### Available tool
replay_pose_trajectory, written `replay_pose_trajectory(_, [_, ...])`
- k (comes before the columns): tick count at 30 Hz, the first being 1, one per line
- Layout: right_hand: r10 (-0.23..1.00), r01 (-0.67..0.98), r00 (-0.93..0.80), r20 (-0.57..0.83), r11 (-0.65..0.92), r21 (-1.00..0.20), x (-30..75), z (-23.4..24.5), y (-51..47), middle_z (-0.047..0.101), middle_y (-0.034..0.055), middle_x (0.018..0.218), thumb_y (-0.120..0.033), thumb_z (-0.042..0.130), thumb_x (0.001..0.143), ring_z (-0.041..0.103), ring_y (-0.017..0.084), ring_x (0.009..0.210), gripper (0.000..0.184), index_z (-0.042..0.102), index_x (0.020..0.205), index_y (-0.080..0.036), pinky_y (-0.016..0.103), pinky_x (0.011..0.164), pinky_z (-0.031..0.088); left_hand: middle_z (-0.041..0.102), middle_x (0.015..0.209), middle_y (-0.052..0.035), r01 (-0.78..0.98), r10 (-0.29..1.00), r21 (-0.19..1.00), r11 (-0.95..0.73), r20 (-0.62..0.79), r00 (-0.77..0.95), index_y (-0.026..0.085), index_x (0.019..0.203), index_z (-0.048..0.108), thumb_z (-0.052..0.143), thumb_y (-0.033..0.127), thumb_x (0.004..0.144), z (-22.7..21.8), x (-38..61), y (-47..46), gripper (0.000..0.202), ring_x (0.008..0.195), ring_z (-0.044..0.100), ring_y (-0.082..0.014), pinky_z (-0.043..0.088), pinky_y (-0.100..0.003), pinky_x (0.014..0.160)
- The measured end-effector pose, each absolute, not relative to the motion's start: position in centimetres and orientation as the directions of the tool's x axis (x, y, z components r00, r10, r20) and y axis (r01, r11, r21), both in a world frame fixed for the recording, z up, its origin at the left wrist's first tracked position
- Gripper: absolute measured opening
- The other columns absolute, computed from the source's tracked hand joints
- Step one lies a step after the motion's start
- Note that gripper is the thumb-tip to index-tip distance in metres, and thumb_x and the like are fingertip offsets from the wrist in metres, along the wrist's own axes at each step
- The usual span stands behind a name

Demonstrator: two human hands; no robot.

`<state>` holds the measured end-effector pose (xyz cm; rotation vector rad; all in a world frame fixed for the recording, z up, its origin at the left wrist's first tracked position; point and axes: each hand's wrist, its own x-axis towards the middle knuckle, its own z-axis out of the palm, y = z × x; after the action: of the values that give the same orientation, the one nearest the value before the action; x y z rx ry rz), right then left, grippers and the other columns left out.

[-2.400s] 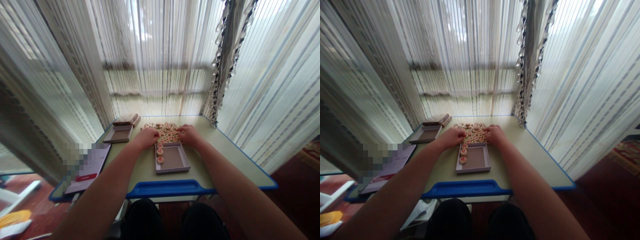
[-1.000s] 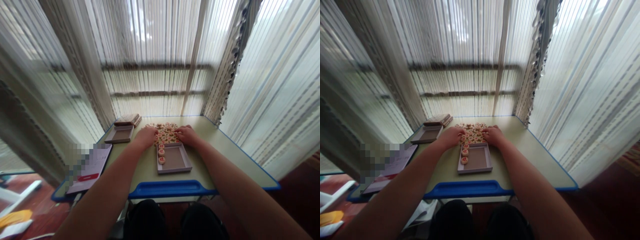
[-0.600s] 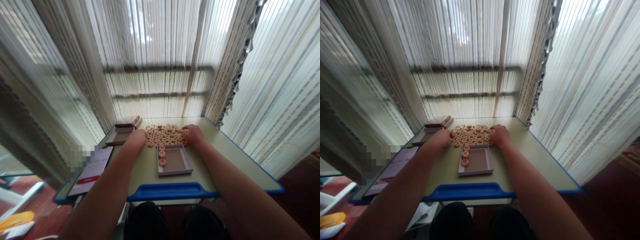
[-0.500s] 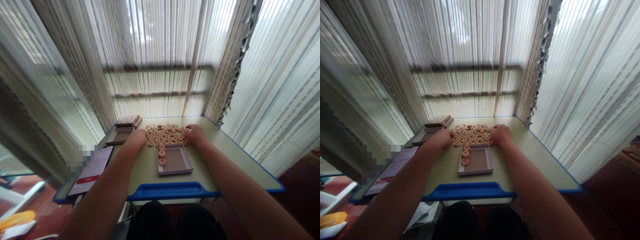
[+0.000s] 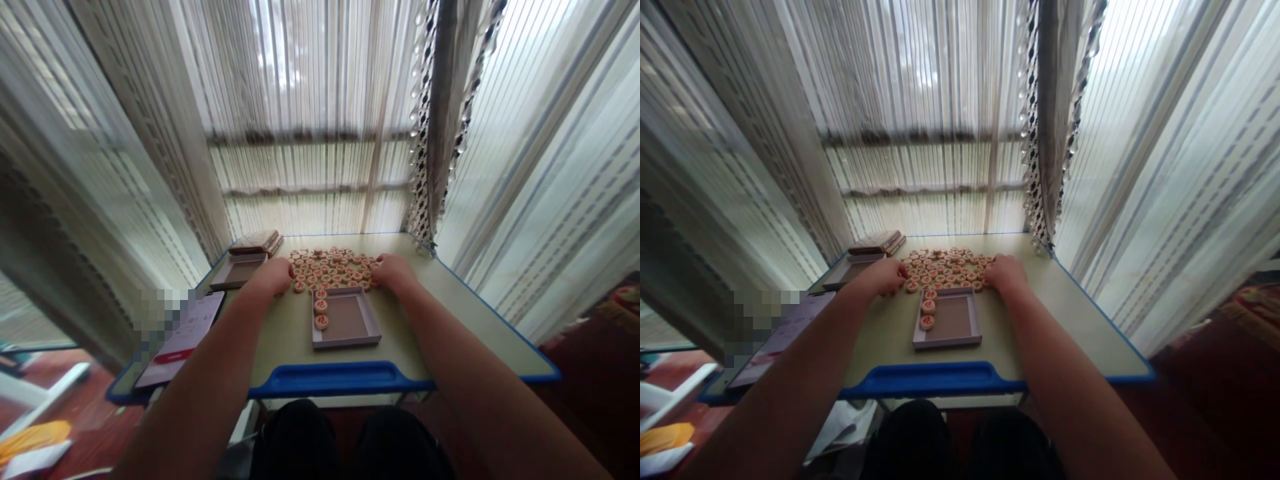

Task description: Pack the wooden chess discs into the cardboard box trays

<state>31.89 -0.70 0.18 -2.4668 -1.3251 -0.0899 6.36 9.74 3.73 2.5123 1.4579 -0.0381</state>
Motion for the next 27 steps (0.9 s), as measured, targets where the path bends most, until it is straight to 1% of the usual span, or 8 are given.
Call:
replay_pose_trajectory(4, [0.811, 0.812, 0.562, 0.165, -0.503, -0.295, 32.0, 0.1, -0.6, 0.060, 0.0157, 0.107, -0.037, 0.047, 0.076, 0.056, 0.025, 0.098, 0.042, 0.058, 0.109, -0.014, 0.032, 0.081, 0.041, 0.068, 0.075, -0.0076, 0.840, 0.843, 0.216, -0.497, -0.106, 0.527, 0.017, 0.089, 0.066, 0.051, 0.020, 0.070, 4.1, 6.5, 9.3, 0.025, 0.058, 0.061, -0.0127, 0.045, -0.021, 0.057])
replay_pose_trajectory(6, [0.809, 0.805, 0.568, 0.153, -0.507, -0.309, 31.9, 0.1, -0.6, 0.060, 0.0160, 0.108, -0.039, 0.047, 0.076, 0.056, 0.025, 0.099, 0.043, 0.058, 0.109, -0.013, 0.032, 0.082, 0.041, 0.068, 0.070, -0.0070, 0.840, 0.830, 0.203, -0.503, -0.158, 0.535, 0.017, 0.087, 0.066, 0.051, 0.022, 0.069, 4.3, 6.4, 9.0, 0.024, 0.056, 0.060, -0.0129, 0.045, -0.021, 0.055])
replay_pose_trajectory(10, [0.818, 0.817, 0.553, 0.159, -0.494, -0.297, 31.7, 0.3, -0.7, 0.061, 0.0166, 0.106, -0.036, 0.047, 0.075, 0.056, 0.025, 0.099, 0.040, 0.060, 0.105, -0.013, 0.032, 0.082, 0.041, 0.068, 0.069, -0.0087, 0.876, 0.836, 0.123, -0.466, -0.261, 0.482, 0.014, 0.074, 0.066, 0.052, 0.022, 0.067, 4.9, 5.9, 8.8, 0.018, 0.054, 0.060, -0.0145, 0.045, -0.023, 0.055])
replay_pose_trajectory(12, [0.829, 0.828, 0.532, 0.169, -0.469, -0.308, 31.4, 0.4, -0.8, 0.062, 0.0158, 0.103, -0.034, 0.047, 0.075, 0.057, 0.024, 0.096, 0.038, 0.062, 0.102, -0.013, 0.030, 0.081, 0.041, 0.068, 0.070, -0.0100, 0.899, 0.862, 0.073, -0.431, -0.263, 0.434, 0.013, 0.070, 0.066, 0.054, 0.019, 0.064, 5.1, 5.6, 8.8, 0.014, 0.056, 0.061, -0.0156, 0.045, -0.023, 0.056])
replay_pose_trajectory(14, [0.837, 0.831, 0.520, 0.172, -0.449, -0.327, 31.1, 0.7, -1.0, 0.064, 0.0148, 0.100, -0.032, 0.046, 0.074, 0.058, 0.023, 0.092, 0.037, 0.063, 0.100, -0.012, 0.028, 0.079, 0.042, 0.068, 0.069, -0.0106, 0.908, 0.873, 0.058, -0.415, -0.254, 0.416, 0.012, 0.067, 0.065, 0.053, 0.017, 0.063, 5.3, 5.6, 8.7, 0.014, 0.057, 0.061, -0.0160, 0.045, -0.023, 0.055])
replay_pose_trajectory(21, [0.847, 0.844, 0.494, 0.195, -0.414, -0.341, 30.7, 1.4, -1.3, 0.067, 0.0135, 0.094, -0.029, 0.047, 0.072, 0.060, 0.022, 0.086, 0.036, 0.067, 0.097, -0.012, 0.026, 0.072, 0.043, 0.068, 0.069, -0.0084, 0.811, 0.748, 0.153, -0.564, -0.322, 0.581, 0.011, 0.063, 0.064, 0.053, 0.020, 0.062, 5.4, 6.0, 7.8, 0.014, 0.055, 0.060, -0.0133, 0.044, -0.020, 0.053])
replay_pose_trajectory(25, [0.845, 0.860, 0.471, 0.252, -0.377, -0.344, 30.6, 1.4, -1.2, 0.067, 0.0118, 0.095, -0.028, 0.048, 0.073, 0.060, 0.020, 0.086, 0.034, 0.068, 0.096, -0.012, 0.024, 0.074, 0.043, 0.068, 0.069, -0.0082, 0.807, 0.747, 0.197, -0.557, -0.306, 0.590, 0.012, 0.062, 0.063, 0.055, 0.031, 0.063, 5.1, 6.0, 7.9, 0.021, 0.053, 0.059, -0.0132, 0.042, -0.021, 0.050])
replay_pose_trajectory(27, [0.849, 0.854, 0.470, 0.241, -0.369, -0.367, 30.4, 1.3, -1.1, 0.068, 0.0101, 0.094, -0.026, 0.049, 0.073, 0.061, 0.018, 0.084, 0.032, 0.068, 0.096, -0.013, 0.022, 0.072, 0.043, 0.068, 0.068, -0.0082, 0.802, 0.749, 0.207, -0.560, -0.288, 0.597, 0.012, 0.062, 0.063, 0.054, 0.038, 0.064, 5.0, 6.1, 8.1, 0.028, 0.051, 0.059, -0.0132, 0.042, -0.022, 0.050])
